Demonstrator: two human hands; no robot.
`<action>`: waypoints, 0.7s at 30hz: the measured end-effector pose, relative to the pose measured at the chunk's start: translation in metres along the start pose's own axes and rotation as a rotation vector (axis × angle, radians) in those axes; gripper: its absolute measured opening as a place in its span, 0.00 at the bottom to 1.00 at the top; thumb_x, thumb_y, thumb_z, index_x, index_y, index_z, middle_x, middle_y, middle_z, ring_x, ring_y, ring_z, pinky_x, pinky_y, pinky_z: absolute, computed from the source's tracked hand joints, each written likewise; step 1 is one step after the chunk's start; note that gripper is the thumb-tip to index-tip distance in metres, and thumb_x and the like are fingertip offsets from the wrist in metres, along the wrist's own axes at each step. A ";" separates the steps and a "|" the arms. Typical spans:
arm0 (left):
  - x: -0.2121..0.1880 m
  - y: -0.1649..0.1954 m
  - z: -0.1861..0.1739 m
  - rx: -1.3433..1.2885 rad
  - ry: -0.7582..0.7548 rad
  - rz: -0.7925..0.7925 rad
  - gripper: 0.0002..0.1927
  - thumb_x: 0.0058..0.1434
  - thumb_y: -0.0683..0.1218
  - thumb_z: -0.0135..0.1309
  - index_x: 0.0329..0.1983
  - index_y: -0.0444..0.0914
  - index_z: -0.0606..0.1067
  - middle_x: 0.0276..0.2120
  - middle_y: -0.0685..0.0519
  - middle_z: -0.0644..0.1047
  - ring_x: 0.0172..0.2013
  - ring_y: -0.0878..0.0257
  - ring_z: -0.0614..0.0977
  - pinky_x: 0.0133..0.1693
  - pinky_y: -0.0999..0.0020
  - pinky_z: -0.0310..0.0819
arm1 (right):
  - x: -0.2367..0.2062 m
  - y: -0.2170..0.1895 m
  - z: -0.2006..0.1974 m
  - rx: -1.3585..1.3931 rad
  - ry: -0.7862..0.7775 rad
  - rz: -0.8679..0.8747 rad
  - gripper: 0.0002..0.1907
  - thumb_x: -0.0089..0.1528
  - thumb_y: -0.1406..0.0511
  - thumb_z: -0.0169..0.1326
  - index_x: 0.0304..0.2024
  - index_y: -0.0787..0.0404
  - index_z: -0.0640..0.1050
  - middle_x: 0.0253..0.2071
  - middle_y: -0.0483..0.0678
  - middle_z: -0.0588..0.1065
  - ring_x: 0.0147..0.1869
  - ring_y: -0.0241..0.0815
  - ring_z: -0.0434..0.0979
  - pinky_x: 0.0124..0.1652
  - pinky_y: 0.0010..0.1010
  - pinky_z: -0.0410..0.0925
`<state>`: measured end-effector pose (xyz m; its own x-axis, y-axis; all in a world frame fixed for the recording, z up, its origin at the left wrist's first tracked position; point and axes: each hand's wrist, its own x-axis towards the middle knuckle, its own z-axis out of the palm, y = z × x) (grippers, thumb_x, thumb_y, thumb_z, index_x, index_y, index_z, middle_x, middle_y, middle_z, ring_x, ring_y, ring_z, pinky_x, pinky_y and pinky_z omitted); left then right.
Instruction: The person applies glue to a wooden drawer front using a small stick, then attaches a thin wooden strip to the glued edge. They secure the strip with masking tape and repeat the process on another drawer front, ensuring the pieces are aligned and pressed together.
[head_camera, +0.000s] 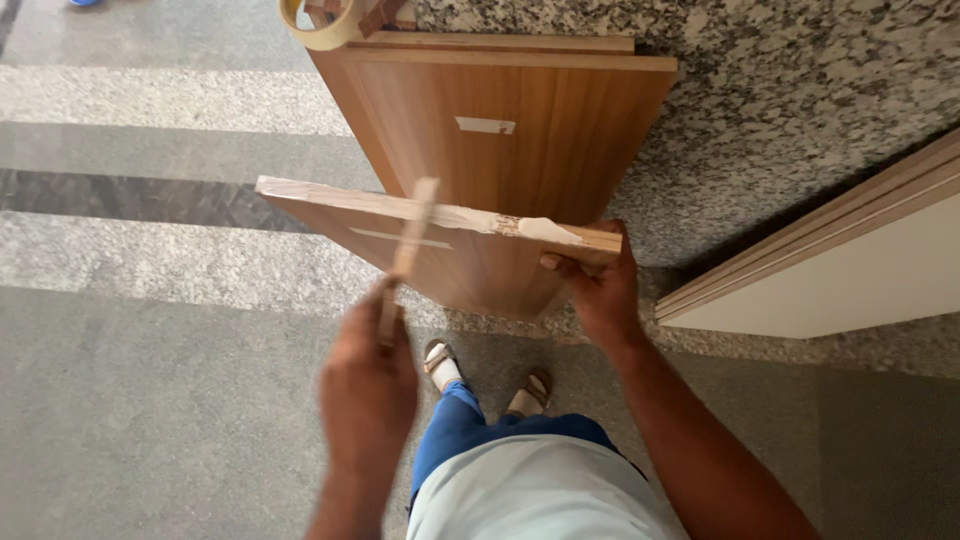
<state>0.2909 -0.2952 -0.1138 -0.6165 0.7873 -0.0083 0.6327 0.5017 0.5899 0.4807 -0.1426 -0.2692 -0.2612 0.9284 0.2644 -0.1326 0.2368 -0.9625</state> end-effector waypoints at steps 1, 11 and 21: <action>-0.008 0.005 0.007 -0.046 -0.030 0.048 0.19 0.67 0.44 0.51 0.61 0.45 0.76 0.42 0.43 0.83 0.32 0.50 0.87 0.32 0.55 0.82 | 0.000 0.001 0.000 0.041 0.001 0.001 0.21 0.64 0.66 0.65 0.49 0.58 0.65 0.46 0.45 0.75 0.55 0.34 0.77 0.52 0.30 0.74; -0.022 0.028 0.050 -0.240 -0.040 0.399 0.21 0.68 0.41 0.51 0.64 0.40 0.67 0.50 0.40 0.78 0.39 0.42 0.85 0.34 0.52 0.82 | 0.000 -0.001 0.002 -0.020 0.013 -0.044 0.19 0.65 0.71 0.64 0.49 0.61 0.66 0.46 0.48 0.75 0.52 0.36 0.76 0.50 0.30 0.73; -0.032 0.017 0.030 -0.162 -0.246 0.166 0.20 0.69 0.47 0.48 0.64 0.45 0.67 0.48 0.45 0.81 0.31 0.54 0.87 0.27 0.60 0.83 | 0.004 0.000 0.000 0.027 -0.023 0.033 0.16 0.66 0.65 0.63 0.49 0.58 0.68 0.45 0.47 0.77 0.51 0.36 0.81 0.48 0.31 0.78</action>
<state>0.3359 -0.3011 -0.1277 -0.3673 0.9263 -0.0841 0.6203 0.3113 0.7200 0.4791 -0.1389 -0.2686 -0.2881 0.9285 0.2341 -0.1489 0.1980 -0.9688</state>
